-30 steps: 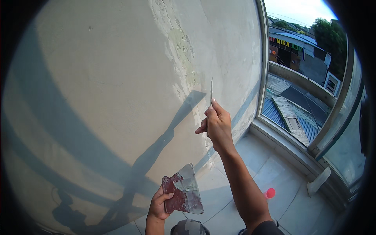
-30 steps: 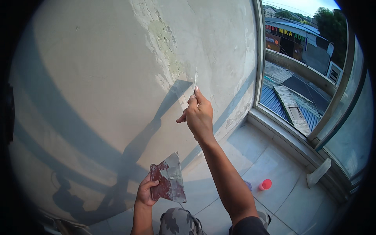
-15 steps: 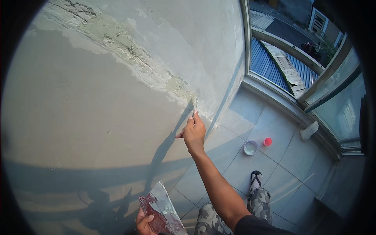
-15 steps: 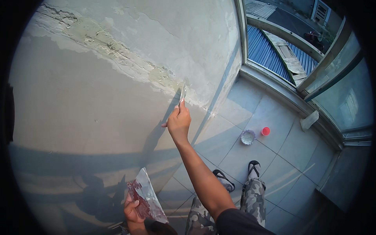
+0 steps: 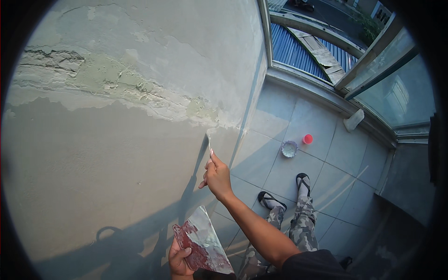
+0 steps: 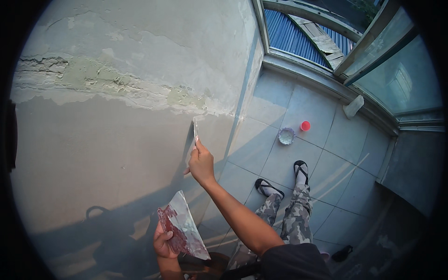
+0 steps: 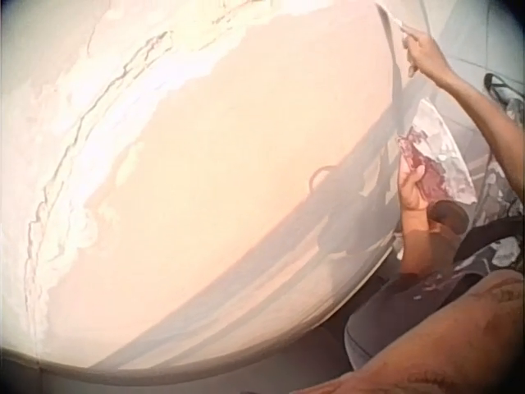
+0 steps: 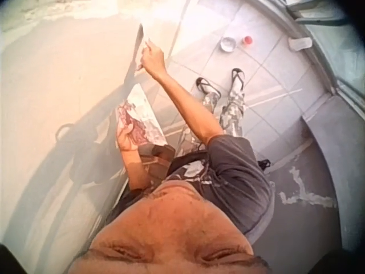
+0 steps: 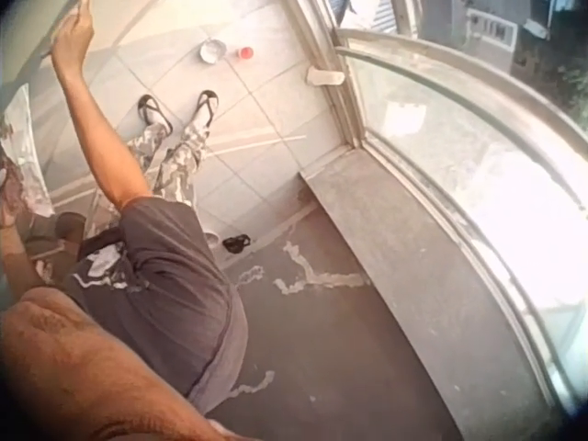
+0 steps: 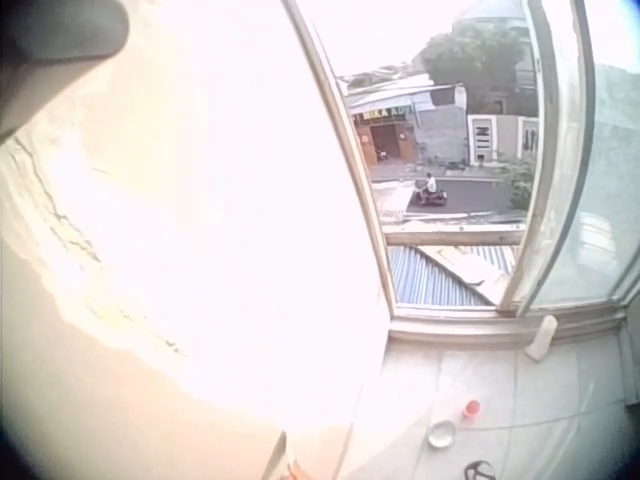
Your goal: Applying wall putty to a crack on a wall using a scraper and putty knife.
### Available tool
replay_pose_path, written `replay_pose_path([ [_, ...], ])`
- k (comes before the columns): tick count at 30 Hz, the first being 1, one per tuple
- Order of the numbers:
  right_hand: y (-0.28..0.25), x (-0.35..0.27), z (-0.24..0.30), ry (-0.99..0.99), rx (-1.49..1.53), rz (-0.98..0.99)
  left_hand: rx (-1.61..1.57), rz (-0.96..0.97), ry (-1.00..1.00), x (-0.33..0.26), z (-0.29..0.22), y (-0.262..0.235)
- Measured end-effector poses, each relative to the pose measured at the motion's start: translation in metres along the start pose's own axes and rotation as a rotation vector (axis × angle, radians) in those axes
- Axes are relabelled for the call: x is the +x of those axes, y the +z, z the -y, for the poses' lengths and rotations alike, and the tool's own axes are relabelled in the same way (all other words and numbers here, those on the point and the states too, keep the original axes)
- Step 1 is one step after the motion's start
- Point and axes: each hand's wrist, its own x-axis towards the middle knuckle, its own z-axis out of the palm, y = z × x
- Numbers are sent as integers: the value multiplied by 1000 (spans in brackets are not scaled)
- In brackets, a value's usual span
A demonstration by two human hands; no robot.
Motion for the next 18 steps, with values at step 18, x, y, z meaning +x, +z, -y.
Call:
replay_pose_path([
  [18, -42, 44, -34, -216, -182, -198, 46, 104, -53, 5, -7, 7],
])
